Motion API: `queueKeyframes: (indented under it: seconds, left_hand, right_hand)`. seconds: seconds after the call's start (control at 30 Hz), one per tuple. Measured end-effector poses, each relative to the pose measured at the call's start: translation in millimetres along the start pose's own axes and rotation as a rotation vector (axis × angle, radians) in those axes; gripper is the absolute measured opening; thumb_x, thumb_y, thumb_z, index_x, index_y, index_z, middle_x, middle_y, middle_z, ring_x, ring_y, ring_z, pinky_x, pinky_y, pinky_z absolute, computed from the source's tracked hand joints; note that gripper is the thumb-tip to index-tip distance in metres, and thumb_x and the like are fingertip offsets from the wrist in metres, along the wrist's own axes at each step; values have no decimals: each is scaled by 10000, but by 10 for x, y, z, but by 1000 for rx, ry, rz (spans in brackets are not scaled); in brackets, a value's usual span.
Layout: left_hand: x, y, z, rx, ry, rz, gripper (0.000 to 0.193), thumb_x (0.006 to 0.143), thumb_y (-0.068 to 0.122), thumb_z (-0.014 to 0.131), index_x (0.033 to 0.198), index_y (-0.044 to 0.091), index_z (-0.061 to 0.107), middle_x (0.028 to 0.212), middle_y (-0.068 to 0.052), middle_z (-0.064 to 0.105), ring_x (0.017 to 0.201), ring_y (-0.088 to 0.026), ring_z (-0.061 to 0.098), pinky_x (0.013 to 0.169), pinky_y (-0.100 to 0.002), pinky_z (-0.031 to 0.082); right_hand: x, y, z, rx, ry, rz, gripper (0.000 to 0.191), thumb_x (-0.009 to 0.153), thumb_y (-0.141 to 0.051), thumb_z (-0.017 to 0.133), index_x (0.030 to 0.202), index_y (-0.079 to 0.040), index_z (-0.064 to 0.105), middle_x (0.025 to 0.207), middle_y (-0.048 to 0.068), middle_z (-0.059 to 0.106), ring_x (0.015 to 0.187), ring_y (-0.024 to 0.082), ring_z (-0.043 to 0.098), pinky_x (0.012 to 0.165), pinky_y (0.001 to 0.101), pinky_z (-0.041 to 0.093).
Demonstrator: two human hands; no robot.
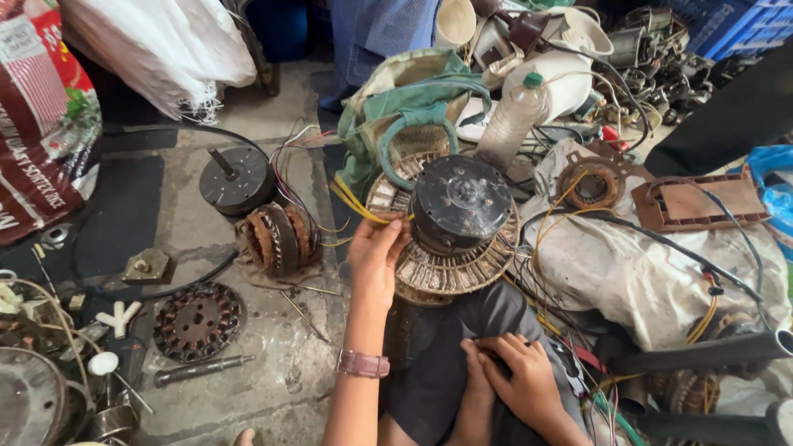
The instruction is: The person sits on the floor reassembling an electric fan motor. They route the motor's colored wires through the housing, fit the black cover onto the stator, test the wiring with a multimeter, and press and align the cover onto the motor assembly.
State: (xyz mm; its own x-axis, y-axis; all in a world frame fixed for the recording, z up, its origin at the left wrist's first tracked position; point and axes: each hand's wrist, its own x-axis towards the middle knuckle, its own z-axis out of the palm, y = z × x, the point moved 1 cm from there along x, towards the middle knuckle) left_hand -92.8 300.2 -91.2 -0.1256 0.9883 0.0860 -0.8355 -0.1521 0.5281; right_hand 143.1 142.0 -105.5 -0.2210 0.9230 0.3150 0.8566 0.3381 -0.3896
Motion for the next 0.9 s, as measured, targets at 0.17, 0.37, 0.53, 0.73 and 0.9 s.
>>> queueKeyframes:
  seconds: [0.17, 0.37, 0.53, 0.73, 0.9]
  left_hand:
    - [-600, -12, 128, 660, 118, 465, 156, 979, 21, 686, 1133, 3, 696, 1163, -89, 723, 1032, -174, 706, 892, -306, 575]
    - [-949, -296, 540, 1314, 68, 889, 193, 979, 51, 702, 1167, 8, 689, 1213, -145, 684, 1100, -302, 696, 923, -377, 587]
    - [-933, -298, 546, 1391, 52, 909, 202, 980, 55, 707, 1176, 9, 695, 1214, -137, 687, 1080, -304, 699, 909, -379, 589]
    - [-958, -313, 525, 1413, 40, 924, 208, 992, 55, 689, 1188, -13, 678, 1232, -147, 678, 1100, -315, 696, 924, -391, 586]
    - [-973, -299, 510, 1370, 43, 902, 203, 998, 37, 668, 1192, -23, 675, 1258, -161, 679, 1123, -319, 698, 939, -384, 590]
  right_hand:
    - [-32, 2, 8, 0, 1, 6, 230, 818, -224, 707, 1035, -154, 735, 935, -7, 725, 916, 200, 672, 770, 370, 438]
    - [-58, -21, -36, 3, 12, -25, 241, 813, -214, 718, 1045, -150, 730, 929, 4, 718, 904, 213, 666, 760, 377, 435]
    - [-53, -24, -61, 11, 14, -3, 222, 817, -216, 723, 1031, -157, 730, 913, 4, 714, 868, 216, 663, 745, 377, 439]
    - [-52, -10, -65, 15, 16, -25, 230, 813, -207, 718, 1034, -145, 721, 927, 6, 714, 866, 220, 663, 734, 380, 433]
    - [-49, -11, -80, 35, 8, 8, 221, 827, -214, 717, 1039, -153, 734, 909, 0, 717, 866, 210, 669, 741, 370, 441]
